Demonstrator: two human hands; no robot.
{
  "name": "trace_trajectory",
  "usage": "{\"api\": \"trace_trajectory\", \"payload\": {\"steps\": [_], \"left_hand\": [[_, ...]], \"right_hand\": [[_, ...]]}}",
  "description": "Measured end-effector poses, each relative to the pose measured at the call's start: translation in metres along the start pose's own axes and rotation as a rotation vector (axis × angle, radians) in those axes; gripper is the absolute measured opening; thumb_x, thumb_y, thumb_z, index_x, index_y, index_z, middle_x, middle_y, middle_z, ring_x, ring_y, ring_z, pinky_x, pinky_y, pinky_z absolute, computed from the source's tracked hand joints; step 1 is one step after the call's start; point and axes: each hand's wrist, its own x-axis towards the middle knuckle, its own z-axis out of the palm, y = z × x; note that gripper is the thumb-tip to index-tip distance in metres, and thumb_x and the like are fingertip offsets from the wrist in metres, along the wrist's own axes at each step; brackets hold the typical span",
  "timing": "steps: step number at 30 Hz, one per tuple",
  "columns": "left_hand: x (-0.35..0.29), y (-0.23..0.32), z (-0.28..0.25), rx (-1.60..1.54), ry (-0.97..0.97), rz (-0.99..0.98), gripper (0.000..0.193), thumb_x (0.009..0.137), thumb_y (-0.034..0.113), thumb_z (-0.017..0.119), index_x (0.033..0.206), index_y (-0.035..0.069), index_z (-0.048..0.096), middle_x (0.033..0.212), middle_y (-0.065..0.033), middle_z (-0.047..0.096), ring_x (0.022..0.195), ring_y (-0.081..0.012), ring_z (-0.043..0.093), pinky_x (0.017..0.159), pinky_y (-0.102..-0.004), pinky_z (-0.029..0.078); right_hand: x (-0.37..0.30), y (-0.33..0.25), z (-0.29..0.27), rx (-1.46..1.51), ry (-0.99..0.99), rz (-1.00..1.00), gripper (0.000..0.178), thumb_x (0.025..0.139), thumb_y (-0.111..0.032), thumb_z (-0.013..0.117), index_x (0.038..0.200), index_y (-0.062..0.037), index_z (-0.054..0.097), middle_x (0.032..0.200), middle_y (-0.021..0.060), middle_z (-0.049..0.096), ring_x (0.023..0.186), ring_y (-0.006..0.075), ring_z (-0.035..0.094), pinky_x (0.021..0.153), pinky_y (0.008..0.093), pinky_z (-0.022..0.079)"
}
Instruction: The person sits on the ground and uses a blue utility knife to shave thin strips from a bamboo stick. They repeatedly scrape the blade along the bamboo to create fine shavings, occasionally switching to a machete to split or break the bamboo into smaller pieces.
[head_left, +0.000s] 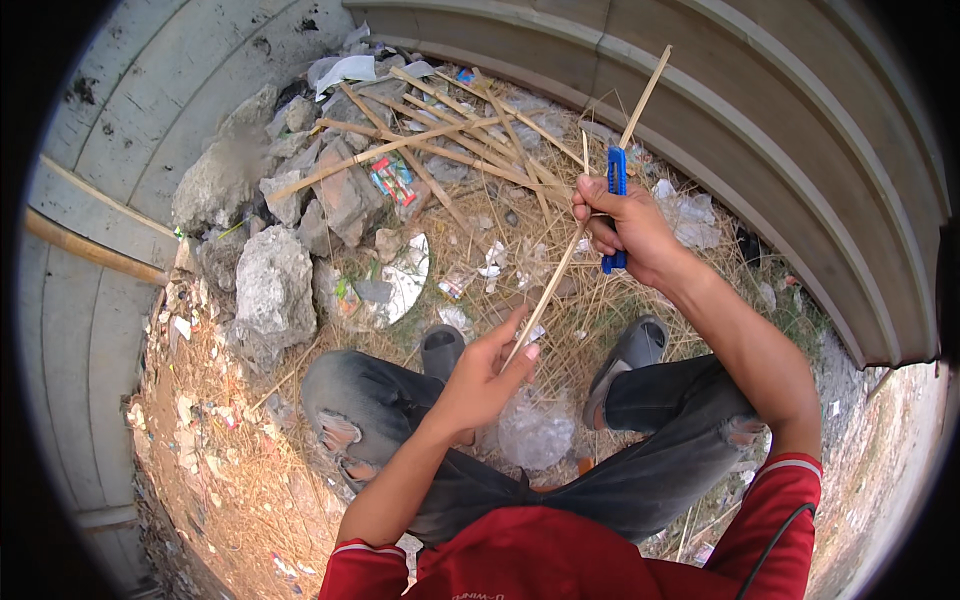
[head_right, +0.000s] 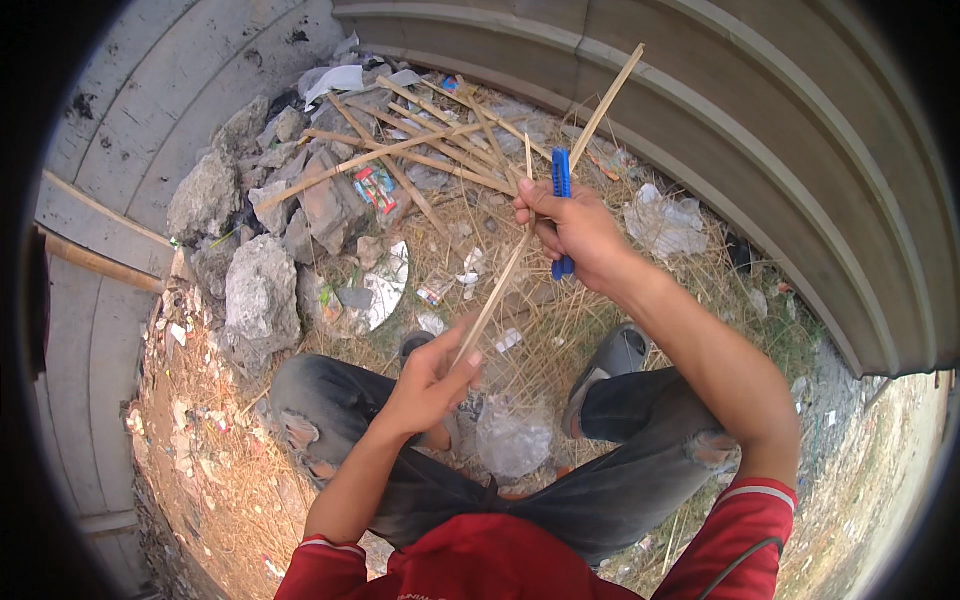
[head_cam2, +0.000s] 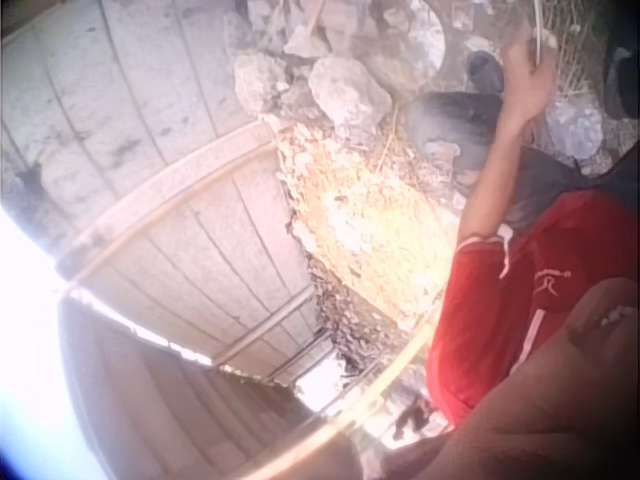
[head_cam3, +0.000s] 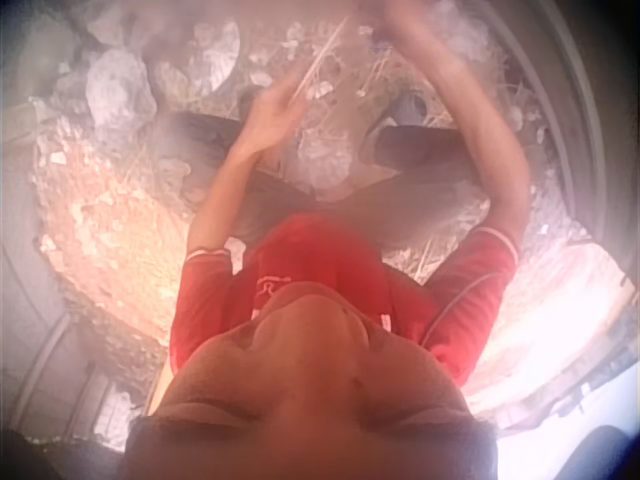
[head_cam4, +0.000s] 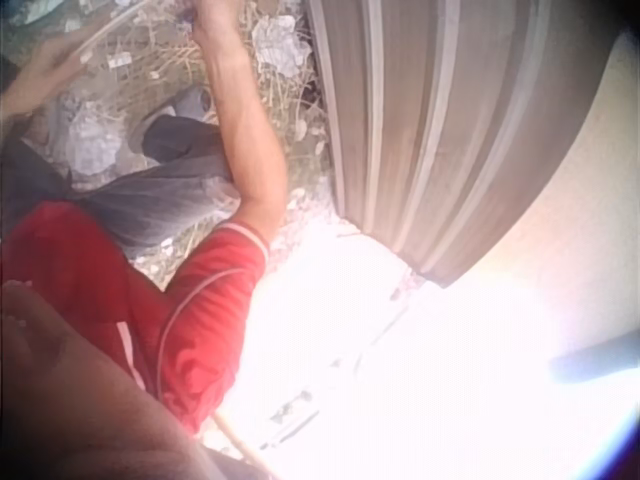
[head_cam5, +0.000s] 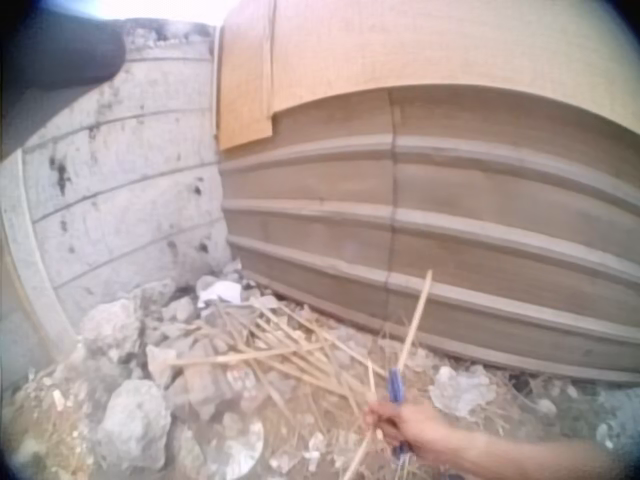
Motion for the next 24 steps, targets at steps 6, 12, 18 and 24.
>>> {"api": "trace_trajectory", "payload": {"steps": [6,12,18,24], "left_hand": [[0.002,-0.007,-0.015,-0.123,0.018,-0.081,0.048,0.107,0.019,0.053,0.15,0.001,0.044,0.066,0.0078,0.042,0.054,-0.0009,0.036,0.048,-0.0201,0.029],[0.007,-0.011,-0.018,-0.346,0.096,-0.063,0.046,0.109,0.022,0.049,0.15,0.002,0.045,0.064,0.0072,0.035,0.049,-0.0023,0.032,0.043,-0.0207,0.026],[0.01,-0.006,-0.011,-0.376,0.08,-0.103,0.046,0.11,0.024,0.044,0.152,0.005,0.043,0.063,0.006,0.032,0.044,-0.0046,0.031,0.039,-0.0224,0.024],[0.01,-0.004,-0.005,-0.335,0.122,-0.093,0.047,0.109,0.024,0.05,0.15,0.003,0.045,0.062,0.0073,0.034,0.047,-0.0029,0.031,0.043,-0.0215,0.025]], "right_hand": [[-0.008,-0.014,-0.007,-0.988,0.392,-0.705,0.041,0.094,-0.035,0.07,0.116,-0.0011,0.061,0.082,0.0197,0.07,0.071,0.0354,0.069,0.066,0.0464,0.051],[-0.039,-0.018,0.012,-1.107,0.033,-0.311,0.042,0.098,-0.04,0.06,0.108,0.001,0.061,0.077,0.0237,0.067,0.072,0.0421,0.067,0.067,0.0487,0.051],[-0.054,0.006,0.035,-1.174,-0.281,-0.348,0.042,0.101,-0.04,0.054,0.096,0.0014,0.062,0.074,0.025,0.066,0.072,0.0476,0.066,0.067,0.0524,0.052],[-0.055,0.03,0.039,-1.201,-0.272,-0.347,0.045,0.1,-0.046,0.056,0.094,-0.0021,0.062,0.067,0.0224,0.064,0.065,0.0455,0.064,0.062,0.0545,0.051]]}}
